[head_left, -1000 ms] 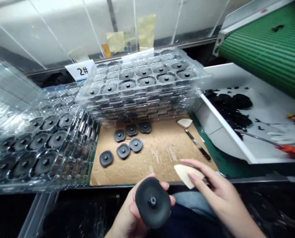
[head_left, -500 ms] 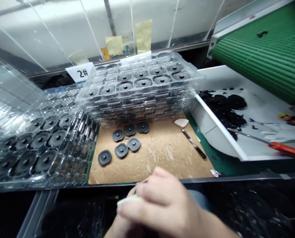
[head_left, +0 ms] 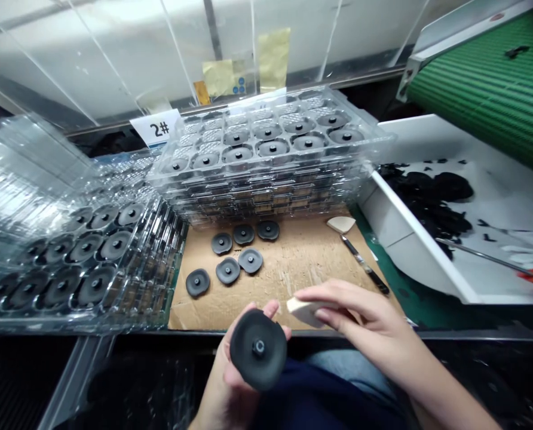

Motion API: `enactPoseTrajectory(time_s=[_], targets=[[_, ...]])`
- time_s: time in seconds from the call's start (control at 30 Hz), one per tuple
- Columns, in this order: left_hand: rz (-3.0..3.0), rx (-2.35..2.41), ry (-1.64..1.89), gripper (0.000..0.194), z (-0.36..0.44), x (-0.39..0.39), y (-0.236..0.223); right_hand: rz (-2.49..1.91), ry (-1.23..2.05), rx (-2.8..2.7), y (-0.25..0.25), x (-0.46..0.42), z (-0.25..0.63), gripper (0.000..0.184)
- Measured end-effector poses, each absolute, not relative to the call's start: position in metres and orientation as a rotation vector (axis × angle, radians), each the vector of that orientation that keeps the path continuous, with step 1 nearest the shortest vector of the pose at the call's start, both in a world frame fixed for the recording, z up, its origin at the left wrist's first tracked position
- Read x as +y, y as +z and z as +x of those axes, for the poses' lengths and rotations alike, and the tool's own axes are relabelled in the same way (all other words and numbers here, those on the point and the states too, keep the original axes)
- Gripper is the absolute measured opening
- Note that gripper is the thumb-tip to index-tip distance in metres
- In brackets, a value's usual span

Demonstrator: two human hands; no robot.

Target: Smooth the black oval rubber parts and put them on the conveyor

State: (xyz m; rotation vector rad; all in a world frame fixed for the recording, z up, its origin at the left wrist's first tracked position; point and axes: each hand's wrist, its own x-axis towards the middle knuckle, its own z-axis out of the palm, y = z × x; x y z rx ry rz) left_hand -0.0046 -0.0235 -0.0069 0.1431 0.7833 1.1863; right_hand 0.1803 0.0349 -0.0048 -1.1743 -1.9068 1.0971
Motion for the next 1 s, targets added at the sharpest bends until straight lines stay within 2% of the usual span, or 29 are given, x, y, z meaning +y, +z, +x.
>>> enactPoseTrajectory(time_s=[0.13, 0.2, 0.33, 0.5, 0.67, 0.8, 1.0], targets=[[0.130, 0.704, 1.197, 0.059, -0.008, -0.024, -0.012, -1.409, 1.090, -1.786, -0.074, 0.026, 0.180, 0.022], [0.125, 0.710, 1.173, 0.059, -0.006, -0.024, -0.013, -1.442, 1.079, -1.790, -0.087, 0.023, 0.176, 0.022], [0.126, 0.795, 1.141, 0.057, -0.001, -0.023, -0.009, -1.453, 0.943, -1.700, -0.040, 0.021, 0.166, 0.024], [0.171, 0.875, 1.139, 0.048, 0.001, -0.023, -0.013, -0.942, 0.519, -1.938, 0.028, 0.008, 0.141, 0.028], [0.159, 0.902, 1.162, 0.055, 0.000, -0.023, -0.018, -0.995, 0.695, -2.142, 0.032, 0.006, 0.130, 0.025], [0.134, 0.868, 1.107, 0.052, 0.005, -0.023, -0.012, -0.959, 0.519, -2.009, 0.030, 0.009, 0.128, 0.025], [0.085, 0.822, 1.079, 0.061, -0.001, -0.021, 0.000, -0.997, 0.532, -2.194, 0.030, -0.005, 0.152, 0.023]])
